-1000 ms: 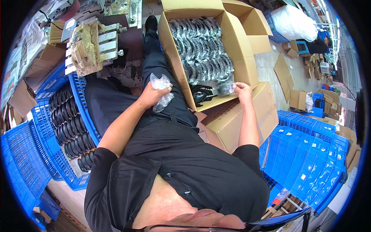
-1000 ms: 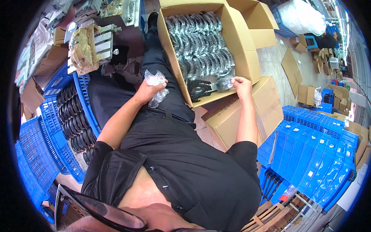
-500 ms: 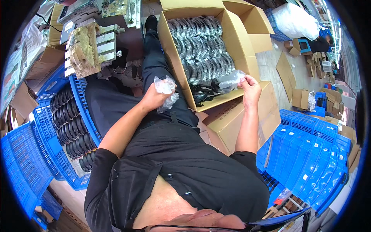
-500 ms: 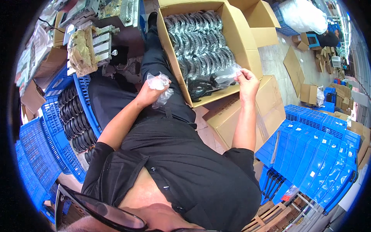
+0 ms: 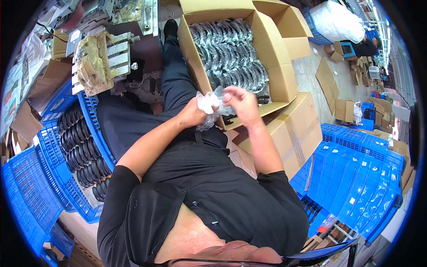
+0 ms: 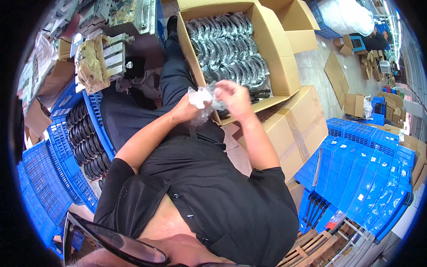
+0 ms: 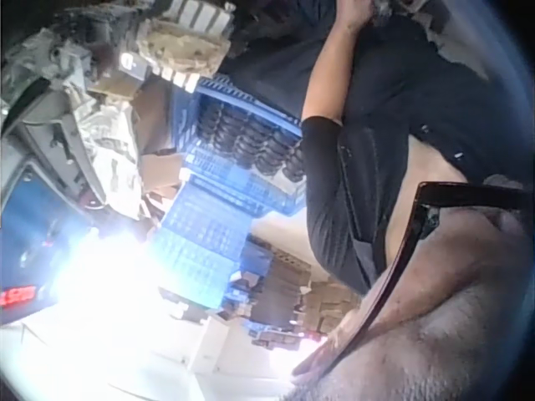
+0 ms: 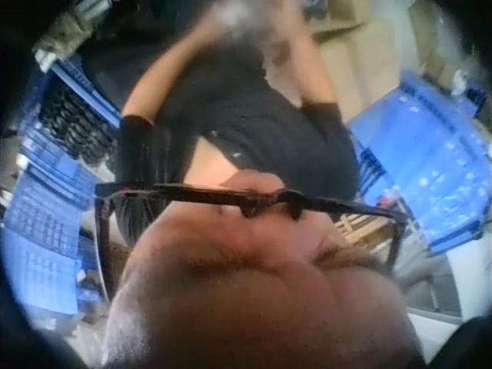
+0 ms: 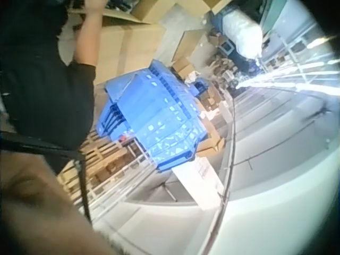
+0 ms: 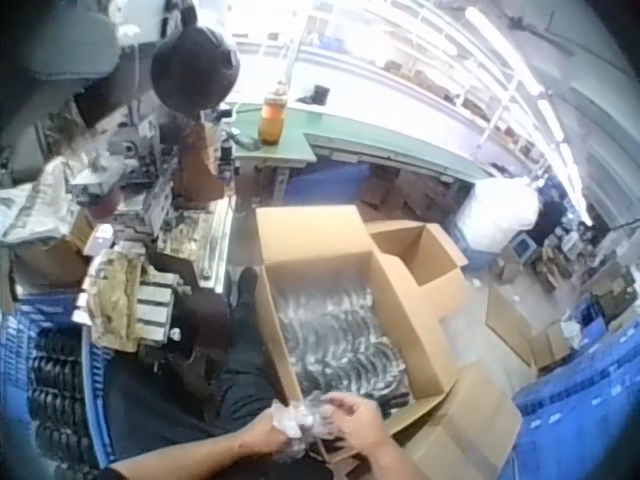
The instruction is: Process electronic components using a machine and then pack them into individual bags from a floor workstation.
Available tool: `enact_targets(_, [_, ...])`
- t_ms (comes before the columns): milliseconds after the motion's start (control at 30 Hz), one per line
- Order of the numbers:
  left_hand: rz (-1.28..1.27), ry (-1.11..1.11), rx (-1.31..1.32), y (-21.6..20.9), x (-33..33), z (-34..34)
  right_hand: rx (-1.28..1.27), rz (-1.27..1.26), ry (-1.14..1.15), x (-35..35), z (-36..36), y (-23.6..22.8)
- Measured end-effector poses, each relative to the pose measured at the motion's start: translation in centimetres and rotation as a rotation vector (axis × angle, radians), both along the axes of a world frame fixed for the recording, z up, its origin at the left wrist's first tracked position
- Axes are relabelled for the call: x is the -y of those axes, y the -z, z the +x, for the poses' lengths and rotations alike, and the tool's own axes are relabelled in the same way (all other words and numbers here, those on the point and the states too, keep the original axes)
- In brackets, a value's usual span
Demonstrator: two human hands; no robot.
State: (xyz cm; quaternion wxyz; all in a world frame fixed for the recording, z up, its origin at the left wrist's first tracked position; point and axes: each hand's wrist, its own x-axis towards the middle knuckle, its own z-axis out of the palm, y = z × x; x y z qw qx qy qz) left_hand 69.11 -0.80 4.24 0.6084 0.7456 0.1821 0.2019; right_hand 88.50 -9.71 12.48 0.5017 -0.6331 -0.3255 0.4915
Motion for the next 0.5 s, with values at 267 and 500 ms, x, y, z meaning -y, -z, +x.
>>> enact_targets(267, [-1.203, 0.01, 0.206, 1.6, -1.4, -2.1, 1.243, -0.489, -0.257, 1.6, 14.2, 4.9])
enact_targets(500, [-1.317, 0.03, 0.223, 2.4, -2.2, -3.0, 1.409, -0.858, -0.338, 0.9, 12.9, 8.4])
